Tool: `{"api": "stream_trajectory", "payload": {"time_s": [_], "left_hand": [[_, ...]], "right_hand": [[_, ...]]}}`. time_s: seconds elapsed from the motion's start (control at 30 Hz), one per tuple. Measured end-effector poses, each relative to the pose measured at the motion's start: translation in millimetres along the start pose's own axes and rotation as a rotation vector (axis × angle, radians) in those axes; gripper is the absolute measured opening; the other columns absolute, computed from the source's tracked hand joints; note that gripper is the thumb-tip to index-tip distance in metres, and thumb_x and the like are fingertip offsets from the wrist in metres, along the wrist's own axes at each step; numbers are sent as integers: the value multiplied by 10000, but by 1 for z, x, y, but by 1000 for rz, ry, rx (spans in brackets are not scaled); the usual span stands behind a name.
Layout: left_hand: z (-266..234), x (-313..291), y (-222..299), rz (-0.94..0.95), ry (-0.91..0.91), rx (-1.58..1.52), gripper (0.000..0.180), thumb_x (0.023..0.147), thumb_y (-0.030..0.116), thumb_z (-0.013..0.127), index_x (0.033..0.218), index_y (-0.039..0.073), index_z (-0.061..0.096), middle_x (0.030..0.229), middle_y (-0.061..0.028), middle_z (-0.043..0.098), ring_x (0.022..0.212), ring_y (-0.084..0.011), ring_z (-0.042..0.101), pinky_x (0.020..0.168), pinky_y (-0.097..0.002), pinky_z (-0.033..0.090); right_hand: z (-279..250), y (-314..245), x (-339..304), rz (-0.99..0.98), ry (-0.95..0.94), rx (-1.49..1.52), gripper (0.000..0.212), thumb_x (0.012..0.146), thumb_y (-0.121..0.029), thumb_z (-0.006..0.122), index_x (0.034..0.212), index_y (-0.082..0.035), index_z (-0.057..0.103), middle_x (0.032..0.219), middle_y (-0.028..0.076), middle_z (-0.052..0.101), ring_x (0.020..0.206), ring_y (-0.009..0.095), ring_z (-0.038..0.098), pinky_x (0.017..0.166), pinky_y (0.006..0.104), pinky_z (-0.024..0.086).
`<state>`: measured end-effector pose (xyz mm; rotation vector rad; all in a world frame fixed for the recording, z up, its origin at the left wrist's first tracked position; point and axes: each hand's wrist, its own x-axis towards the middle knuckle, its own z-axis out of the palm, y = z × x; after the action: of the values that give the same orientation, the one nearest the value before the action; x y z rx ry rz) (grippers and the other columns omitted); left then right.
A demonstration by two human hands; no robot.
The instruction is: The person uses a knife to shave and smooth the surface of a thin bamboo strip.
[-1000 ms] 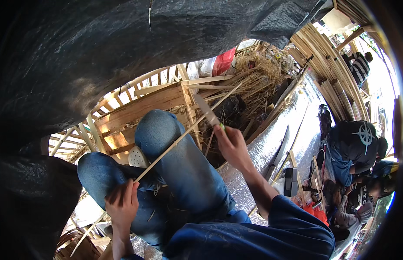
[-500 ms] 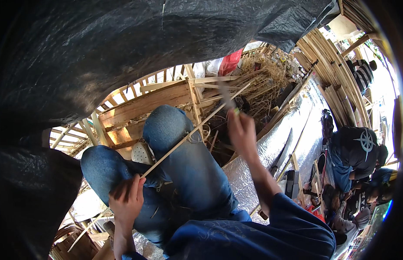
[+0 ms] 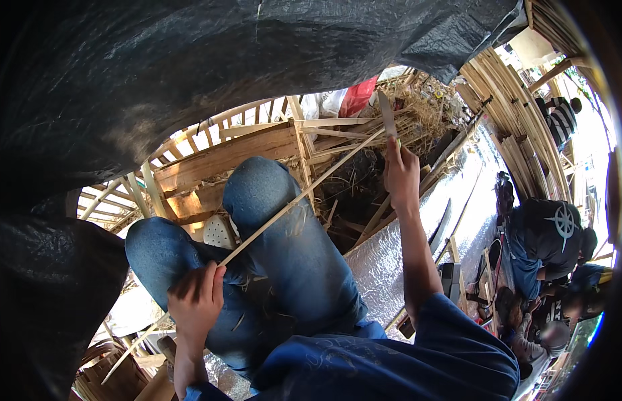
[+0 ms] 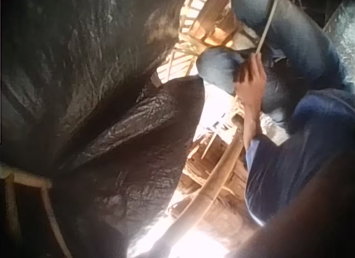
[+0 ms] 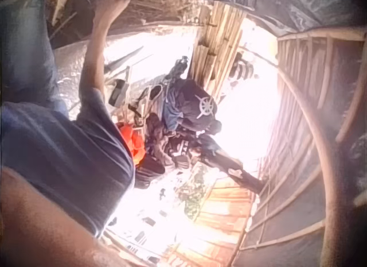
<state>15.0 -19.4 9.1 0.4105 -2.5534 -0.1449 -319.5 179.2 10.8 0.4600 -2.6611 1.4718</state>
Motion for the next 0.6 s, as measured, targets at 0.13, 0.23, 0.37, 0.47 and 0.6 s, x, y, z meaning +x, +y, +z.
{"api": "stream_trajectory", "payload": {"time_s": [0.13,0.23,0.37,0.47,0.6], "left_hand": [[3,3,-2,-7,6,7,141,819,191,696,872,71,645,658,-51,616,534,-195,595,465,-293,449],[2,5,-3,-17,-3,-20,143,819,192,693,884,74,643,673,-42,618,529,-189,579,461,-289,440],[-5,21,-12,-15,-92,-10,170,812,192,698,922,74,644,722,-20,622,579,-190,557,514,-295,442],[-22,50,-25,-2,-57,-19,203,781,189,720,931,70,651,778,-26,628,716,-208,572,636,-343,446],[-49,16,-42,-48,-81,54,226,693,135,775,880,47,683,809,-12,607,772,-212,547,692,-360,425]], "right_hand": [[43,-31,-94,-209,-327,60,393,974,-319,455,733,-32,572,515,-12,462,429,73,376,382,258,251],[37,-36,-83,-300,-314,44,375,967,-323,475,769,-27,593,524,-10,465,451,74,378,394,259,255],[13,-13,12,51,-17,-40,508,963,-385,457,655,17,491,485,47,378,444,135,349,440,352,274],[22,-13,31,113,-8,4,491,963,-376,463,660,8,509,498,43,368,465,133,358,463,349,290],[17,-18,28,189,-35,69,470,963,-366,467,668,-4,514,494,17,379,450,112,365,437,319,286]]}}
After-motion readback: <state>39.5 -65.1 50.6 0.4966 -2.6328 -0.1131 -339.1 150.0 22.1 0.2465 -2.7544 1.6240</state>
